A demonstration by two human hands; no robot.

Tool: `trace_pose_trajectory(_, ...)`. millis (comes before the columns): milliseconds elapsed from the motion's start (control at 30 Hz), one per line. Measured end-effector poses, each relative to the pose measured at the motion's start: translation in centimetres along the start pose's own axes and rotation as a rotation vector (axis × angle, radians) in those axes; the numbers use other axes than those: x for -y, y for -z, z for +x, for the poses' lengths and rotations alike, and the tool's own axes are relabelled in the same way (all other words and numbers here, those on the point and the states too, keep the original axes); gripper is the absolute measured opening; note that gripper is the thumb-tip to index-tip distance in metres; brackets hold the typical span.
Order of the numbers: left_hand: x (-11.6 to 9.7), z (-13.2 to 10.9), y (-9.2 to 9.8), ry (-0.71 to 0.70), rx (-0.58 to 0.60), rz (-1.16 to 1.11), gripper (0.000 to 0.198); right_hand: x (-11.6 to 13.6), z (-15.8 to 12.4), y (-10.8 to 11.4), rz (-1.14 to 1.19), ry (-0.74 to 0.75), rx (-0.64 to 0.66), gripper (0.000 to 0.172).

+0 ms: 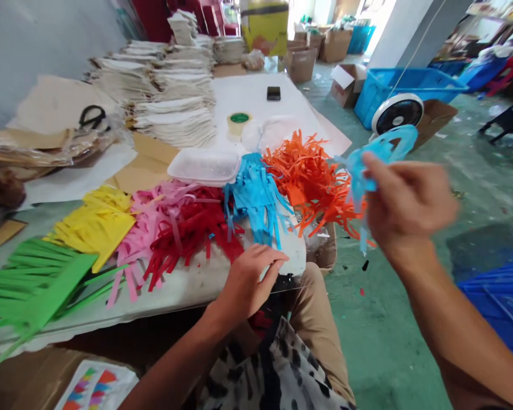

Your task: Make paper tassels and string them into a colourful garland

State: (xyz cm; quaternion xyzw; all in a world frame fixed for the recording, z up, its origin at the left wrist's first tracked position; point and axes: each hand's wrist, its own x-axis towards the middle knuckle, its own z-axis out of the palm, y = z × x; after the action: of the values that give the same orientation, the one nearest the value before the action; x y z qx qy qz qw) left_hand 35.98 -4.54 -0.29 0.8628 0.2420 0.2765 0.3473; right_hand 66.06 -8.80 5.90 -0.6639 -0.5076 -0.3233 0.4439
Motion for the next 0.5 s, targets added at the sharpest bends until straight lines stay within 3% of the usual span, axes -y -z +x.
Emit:
trace_pose_trajectory(100, -0.6, 3.2, -1.6, -0.177, 0.11, 0.278, 0.027, 0.4, -1.2, -3.3, -0.119, 0.198, 0.144, 0.026)
trace_pose_trajectory(167, -1.0, 5.2, -3.2, -0.189, 0.136, 0.422, 0.043, -0.2, -1.3, -4.6, -0.212, 0.24, 0.213, 0.032)
trace_pose_trajectory(233, -1.3, 6.7, -4.7, -0.211, 0.134, 0.498, 0.055, -1.3, -0.6, -5.0, -0.281, 0.229, 0.28, 0.036)
trace_pose_trajectory(400, -0.9, 8.7, -6.9, -0.16, 0.102, 0.545, 0.058, -3.2, 2.1, -4.6, -0.322, 0.124, 0.314, 0.038)
trace_pose_trajectory(500, -0.7, 8.9, -7.6, -0.097, 0.121, 0.543, 0.057, -3.0, 1.3, -4.7, -0.282, 0.113, 0.344, 0.037)
